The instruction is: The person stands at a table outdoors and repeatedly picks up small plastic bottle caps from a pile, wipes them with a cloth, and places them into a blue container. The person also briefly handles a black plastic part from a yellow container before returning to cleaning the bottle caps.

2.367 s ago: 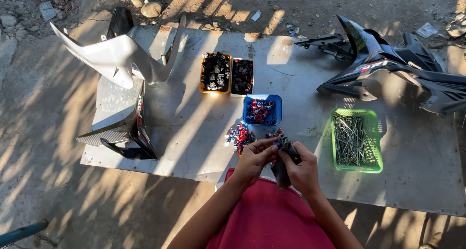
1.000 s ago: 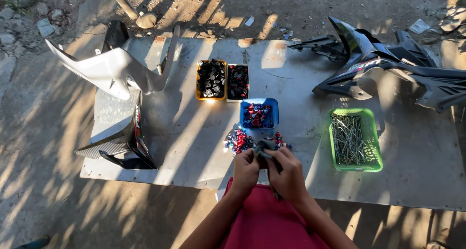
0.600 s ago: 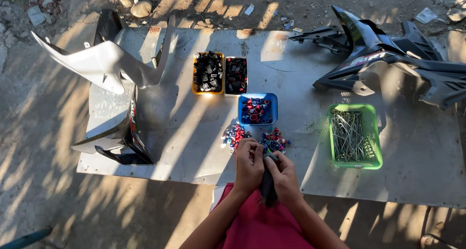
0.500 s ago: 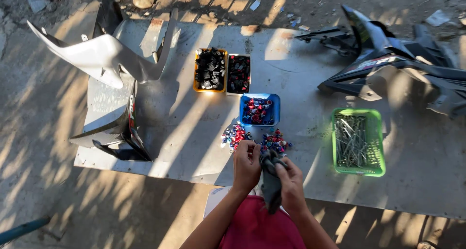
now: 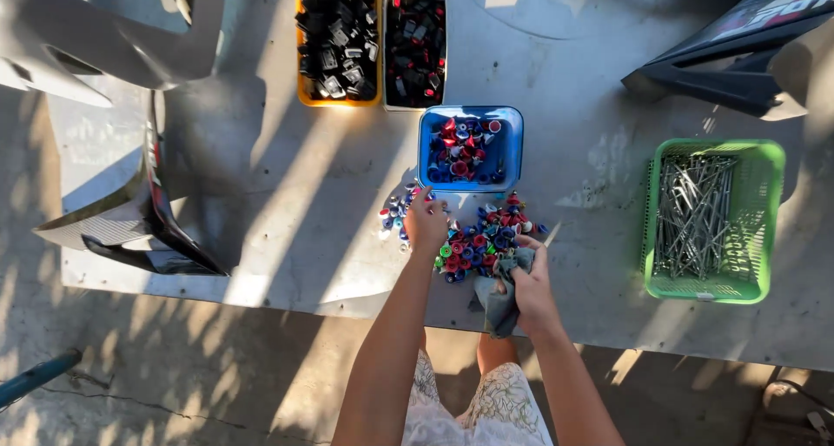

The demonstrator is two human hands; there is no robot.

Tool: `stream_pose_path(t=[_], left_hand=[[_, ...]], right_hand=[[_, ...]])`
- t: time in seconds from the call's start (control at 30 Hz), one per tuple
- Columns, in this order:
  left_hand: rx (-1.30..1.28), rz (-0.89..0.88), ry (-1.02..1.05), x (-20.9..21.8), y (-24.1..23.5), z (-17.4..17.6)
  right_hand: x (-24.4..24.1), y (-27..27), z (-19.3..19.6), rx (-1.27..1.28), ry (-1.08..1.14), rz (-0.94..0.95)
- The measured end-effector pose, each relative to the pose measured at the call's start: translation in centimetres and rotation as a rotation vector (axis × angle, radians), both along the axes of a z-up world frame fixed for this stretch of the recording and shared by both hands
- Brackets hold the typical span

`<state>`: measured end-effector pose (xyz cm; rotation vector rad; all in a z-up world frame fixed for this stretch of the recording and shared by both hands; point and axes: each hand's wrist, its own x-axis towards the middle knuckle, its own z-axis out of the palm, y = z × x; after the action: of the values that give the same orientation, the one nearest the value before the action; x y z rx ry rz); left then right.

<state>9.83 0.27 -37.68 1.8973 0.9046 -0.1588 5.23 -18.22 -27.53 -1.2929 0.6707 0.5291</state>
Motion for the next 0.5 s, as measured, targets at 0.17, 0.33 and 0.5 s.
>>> stream_pose_path(t=[0.17,0.33,0.5], left_hand=[[0.335,-0.153,-0.115,-5.8,-0.2,-5.6],[0.652,-0.320,-0.172,-3.8,-1.0,-10.4],[0.803,-0.364,-0.008,0.0,-1.8,-11.9]], right_hand=[[-2.3,0.0,-3.3,0.156,0.055,0.051],[-6.2,-1.8,-12.1,0.151,0.175,0.149],[-4.5,-0.6,-7.5,0.036,0.153,0.252]])
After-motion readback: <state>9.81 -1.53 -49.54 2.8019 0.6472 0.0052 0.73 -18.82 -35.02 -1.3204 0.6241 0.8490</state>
